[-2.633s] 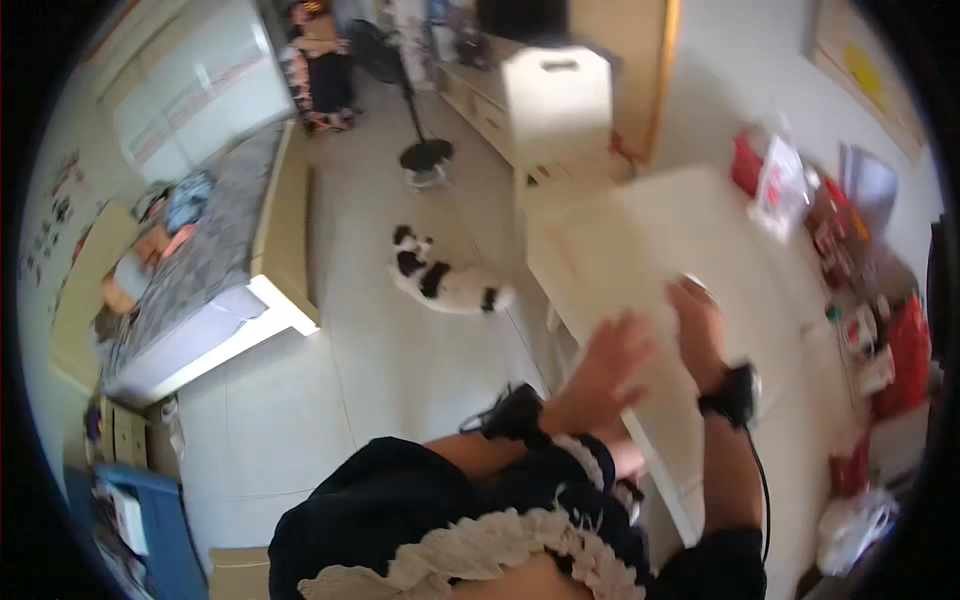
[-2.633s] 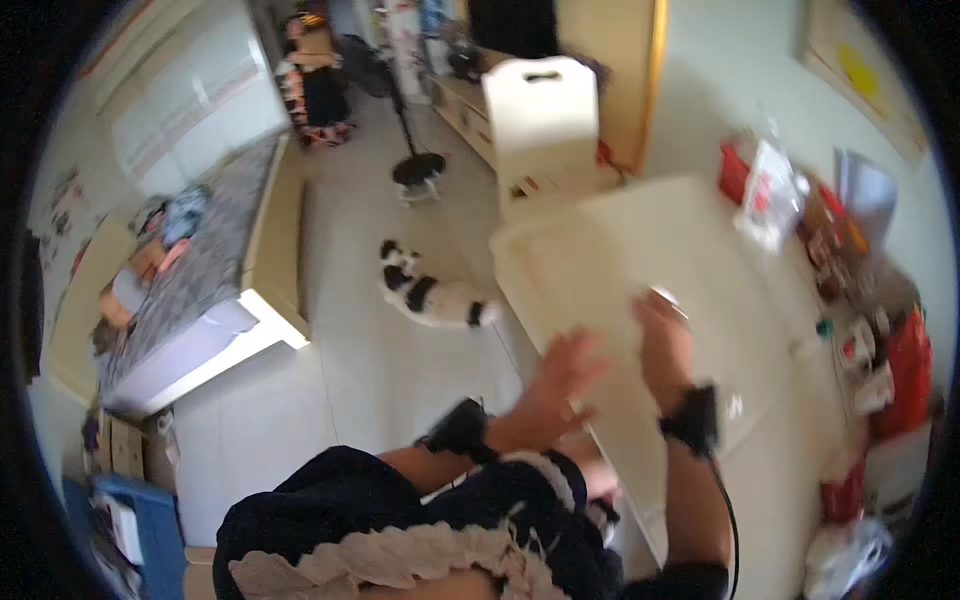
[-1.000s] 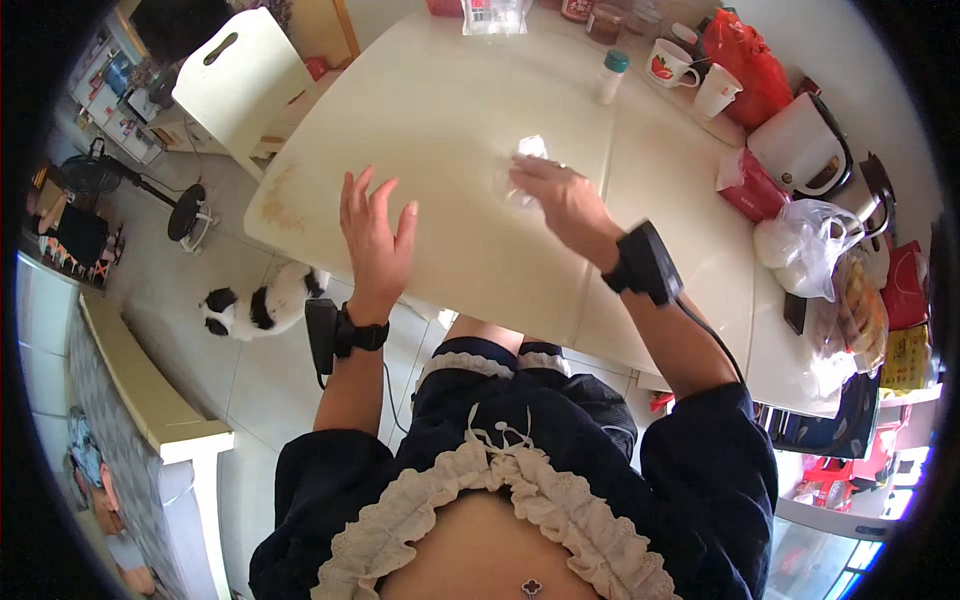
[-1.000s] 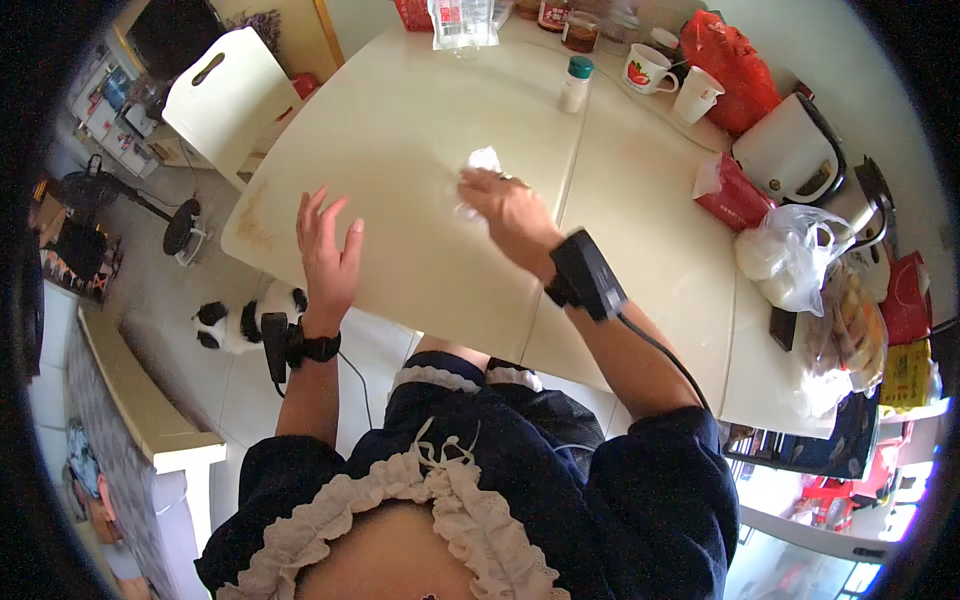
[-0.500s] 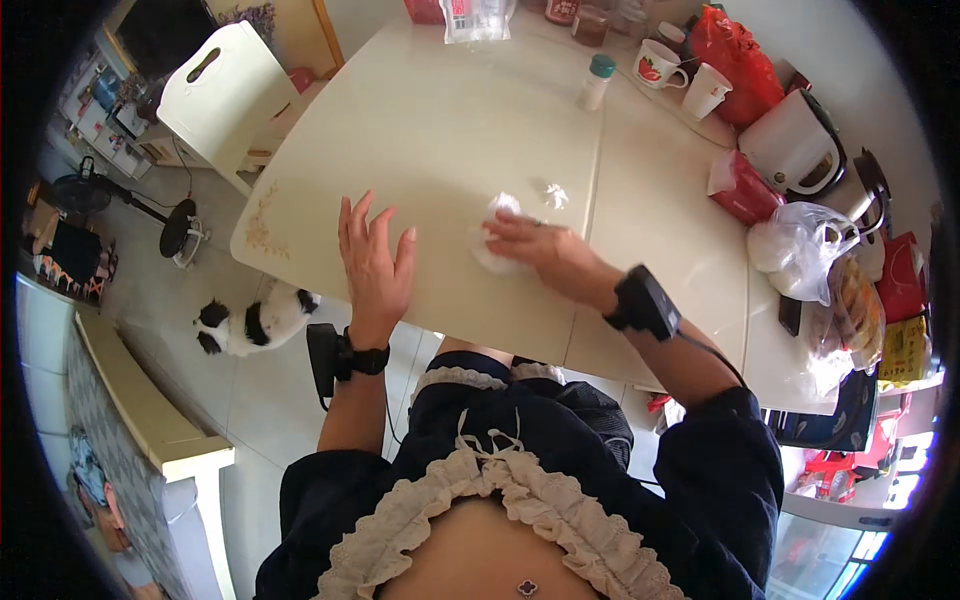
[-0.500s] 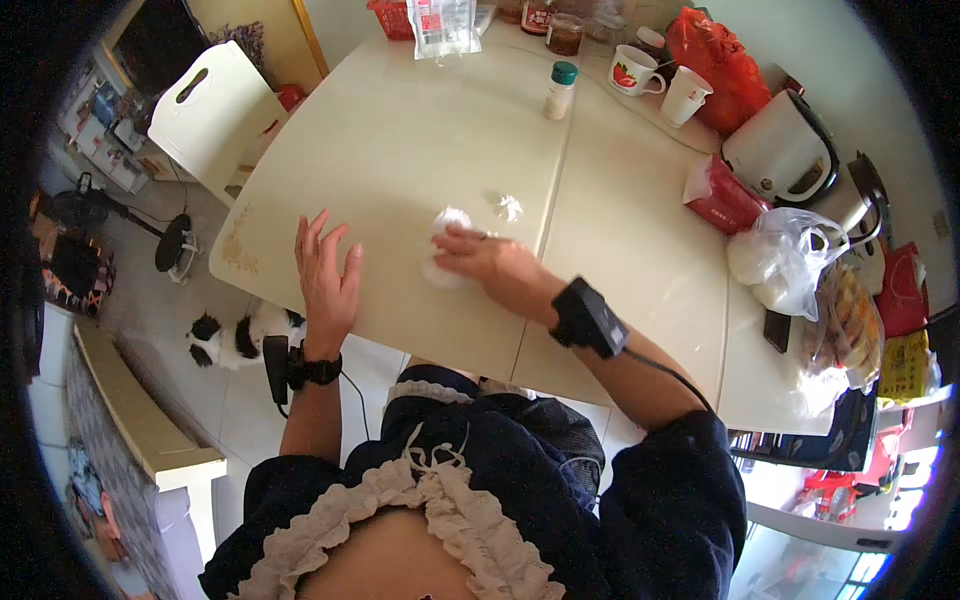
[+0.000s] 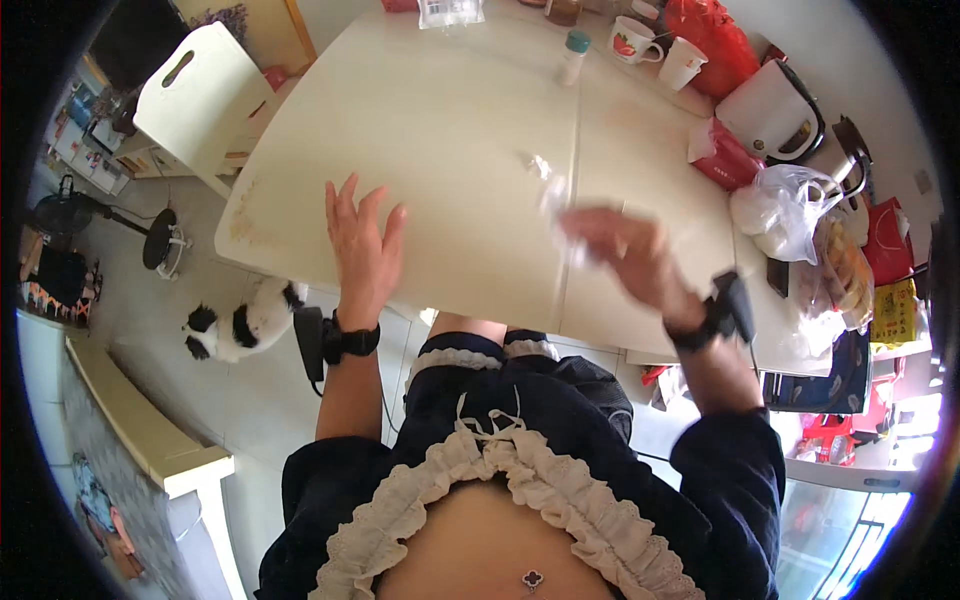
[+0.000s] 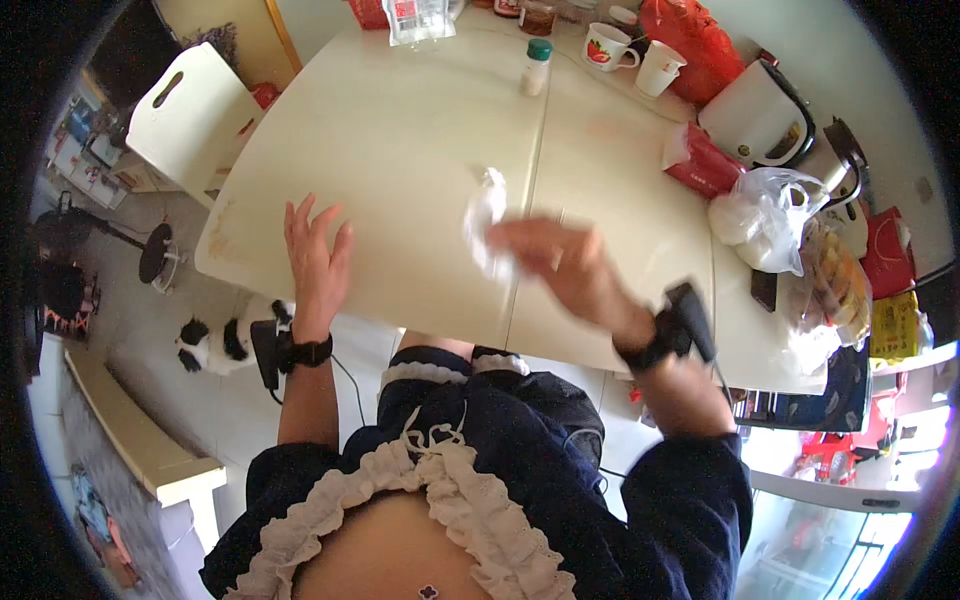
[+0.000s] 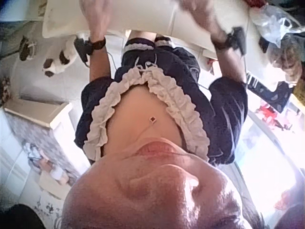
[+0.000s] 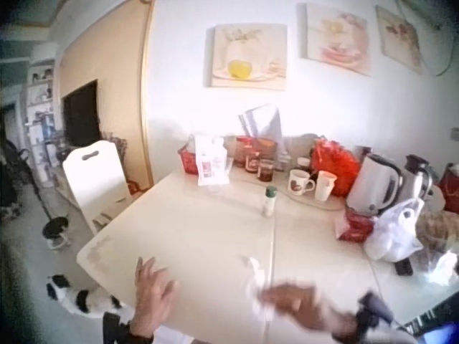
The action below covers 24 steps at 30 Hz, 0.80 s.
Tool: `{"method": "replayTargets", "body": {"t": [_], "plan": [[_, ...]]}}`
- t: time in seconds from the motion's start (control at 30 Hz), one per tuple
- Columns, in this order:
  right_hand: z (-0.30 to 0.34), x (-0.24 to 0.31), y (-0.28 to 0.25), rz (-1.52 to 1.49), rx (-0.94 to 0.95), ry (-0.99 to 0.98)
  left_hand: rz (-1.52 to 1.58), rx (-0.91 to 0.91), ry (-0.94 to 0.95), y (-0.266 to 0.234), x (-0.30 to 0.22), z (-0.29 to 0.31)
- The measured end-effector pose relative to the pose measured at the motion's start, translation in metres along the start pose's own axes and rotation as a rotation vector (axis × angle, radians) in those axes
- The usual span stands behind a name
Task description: The person is wiping a table with a white cloth or paper towel.
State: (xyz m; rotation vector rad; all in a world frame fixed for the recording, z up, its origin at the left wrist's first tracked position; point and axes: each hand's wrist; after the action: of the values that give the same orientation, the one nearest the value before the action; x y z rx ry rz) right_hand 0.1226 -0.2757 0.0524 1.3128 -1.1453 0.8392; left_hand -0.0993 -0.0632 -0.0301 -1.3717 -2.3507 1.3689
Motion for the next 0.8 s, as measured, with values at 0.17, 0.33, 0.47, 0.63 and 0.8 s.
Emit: {"method": "replayTargets", "body": {"t": [0.17, 0.33, 0.47, 0.63, 0.8], "plan": [[0.031, -0.042, 0.003, 1.308, 0.285, -0.387, 0.029, 0.042, -0.041, -0.005, -0.007, -0.002], [-0.025, -0.051, -0.026, 1.219, 0.275, -0.435, 0.022, 0.035, -0.014, -0.004, -0.005, -0.002], [-0.079, -0.054, -0.046, 1.276, 0.22, -0.48, 0.002, 0.033, -0.017, -0.002, -0.006, 0.0], [-0.113, -0.049, -0.049, 1.328, 0.188, -0.458, 0.016, 0.013, 0.002, -0.002, -0.003, -0.001], [-0.107, -0.003, -0.067, 0.396, -0.299, -0.286, 0.011, 0.011, 0.028, 0.002, -0.007, -0.002]]}}
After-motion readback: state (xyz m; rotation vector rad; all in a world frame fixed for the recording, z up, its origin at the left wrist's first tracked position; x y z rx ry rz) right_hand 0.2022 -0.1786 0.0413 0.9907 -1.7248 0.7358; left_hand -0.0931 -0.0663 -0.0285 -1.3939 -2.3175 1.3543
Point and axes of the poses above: each hand's wrist, its own z-axis away from the middle knuckle, its own y-axis out of the palm, x = y × z, and after that the axes turned 7 degrees about -z, right-handed
